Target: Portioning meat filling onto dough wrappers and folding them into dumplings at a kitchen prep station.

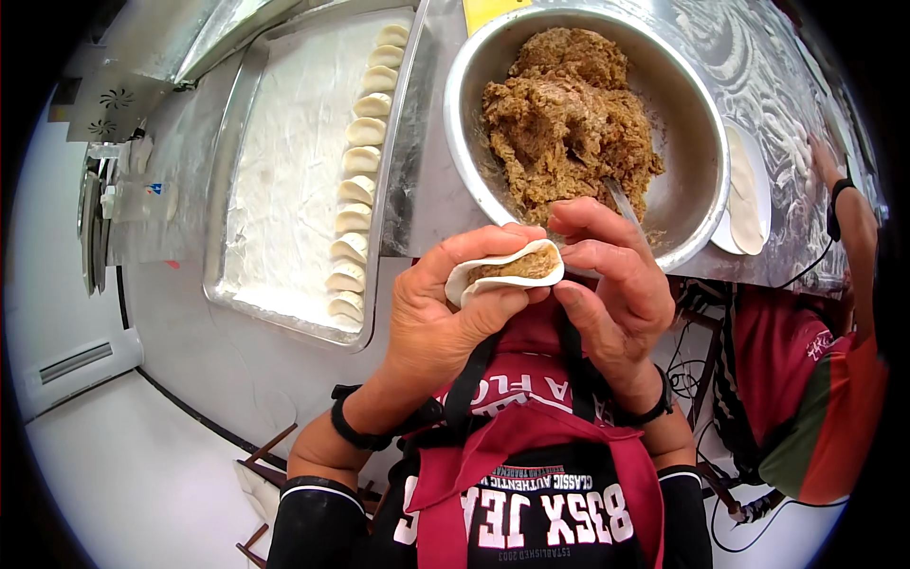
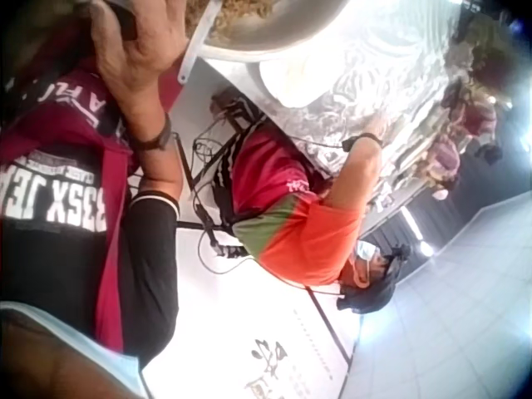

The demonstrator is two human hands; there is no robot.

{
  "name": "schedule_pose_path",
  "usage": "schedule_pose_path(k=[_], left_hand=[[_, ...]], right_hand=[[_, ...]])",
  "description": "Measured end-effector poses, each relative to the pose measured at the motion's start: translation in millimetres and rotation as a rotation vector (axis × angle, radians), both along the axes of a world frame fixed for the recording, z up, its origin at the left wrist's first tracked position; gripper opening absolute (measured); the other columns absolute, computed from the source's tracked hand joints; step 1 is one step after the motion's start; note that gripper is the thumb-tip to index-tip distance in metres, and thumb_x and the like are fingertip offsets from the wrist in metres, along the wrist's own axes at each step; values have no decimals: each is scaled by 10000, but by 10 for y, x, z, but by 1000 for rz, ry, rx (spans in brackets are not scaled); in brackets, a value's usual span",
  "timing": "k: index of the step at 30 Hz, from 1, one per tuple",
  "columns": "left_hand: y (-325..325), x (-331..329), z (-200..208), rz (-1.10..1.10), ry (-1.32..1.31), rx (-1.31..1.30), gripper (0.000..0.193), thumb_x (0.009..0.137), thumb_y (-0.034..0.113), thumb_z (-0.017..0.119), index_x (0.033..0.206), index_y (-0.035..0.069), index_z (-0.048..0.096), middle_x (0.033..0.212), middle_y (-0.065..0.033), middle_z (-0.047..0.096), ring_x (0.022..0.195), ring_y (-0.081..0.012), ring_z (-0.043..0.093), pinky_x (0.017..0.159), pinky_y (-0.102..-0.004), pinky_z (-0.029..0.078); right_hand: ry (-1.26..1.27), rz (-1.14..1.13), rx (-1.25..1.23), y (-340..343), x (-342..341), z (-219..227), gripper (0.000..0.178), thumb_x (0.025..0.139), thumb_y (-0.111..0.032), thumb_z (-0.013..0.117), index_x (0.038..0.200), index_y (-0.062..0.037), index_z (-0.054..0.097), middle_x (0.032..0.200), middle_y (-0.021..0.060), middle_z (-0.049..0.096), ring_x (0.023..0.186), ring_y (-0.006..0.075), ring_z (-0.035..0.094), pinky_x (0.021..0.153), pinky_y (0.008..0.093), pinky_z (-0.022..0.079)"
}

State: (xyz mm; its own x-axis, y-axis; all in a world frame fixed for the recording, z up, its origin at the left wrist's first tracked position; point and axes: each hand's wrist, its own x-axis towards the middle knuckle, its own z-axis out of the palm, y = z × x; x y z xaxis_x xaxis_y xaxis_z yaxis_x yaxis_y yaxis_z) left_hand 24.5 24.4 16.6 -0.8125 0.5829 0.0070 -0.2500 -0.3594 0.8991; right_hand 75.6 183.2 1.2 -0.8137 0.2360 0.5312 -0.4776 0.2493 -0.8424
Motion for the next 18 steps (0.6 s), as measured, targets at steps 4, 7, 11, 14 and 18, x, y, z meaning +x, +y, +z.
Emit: schedule_pose_path(k=[4, 7, 11, 14, 18], left_hand=[[52, 17, 17, 29, 7, -37, 333, 799, -33, 625, 1122, 17, 559, 1114, -95, 592, 1002, -136, 566, 866, -257, 461], [66, 14, -13, 39, 19, -42, 336, 795, -41, 623, 1120, 19, 562, 1108, -77, 595, 994, -120, 562, 855, -242, 455], [90, 25, 4, 62, 25, -57, 336, 792, -48, 619, 1115, 23, 563, 1100, -68, 600, 979, -109, 567, 843, -232, 456], [77, 29, 9, 48, 63, -135, 345, 786, -55, 614, 1117, 29, 560, 1089, -62, 606, 960, -98, 575, 829, -227, 460], [71, 36, 1, 103, 220, -247, 352, 784, -57, 608, 1120, 32, 555, 1080, -63, 612, 953, -97, 580, 822, -225, 464]], right_hand=[[54, -20, -7, -16, -31, 3, 266, 724, -20, 701, 966, 16, 596, 1077, 215, 577, 954, 290, 597, 798, 331, 480], [70, -23, 24, -37, -37, 39, 276, 713, -21, 709, 964, 16, 600, 1077, 210, 579, 945, 286, 595, 794, 332, 483], [81, -57, 90, -65, -45, 36, 281, 695, -27, 718, 950, 12, 606, 1079, 198, 582, 946, 295, 588, 787, 345, 484], [83, -115, 229, -62, -35, 112, 289, 672, -26, 723, 935, 10, 609, 1073, 195, 586, 949, 311, 584, 788, 358, 483], [108, -139, 308, -69, -56, 123, 275, 649, -18, 721, 900, 13, 612, 1060, 193, 591, 944, 320, 582, 786, 362, 482]])
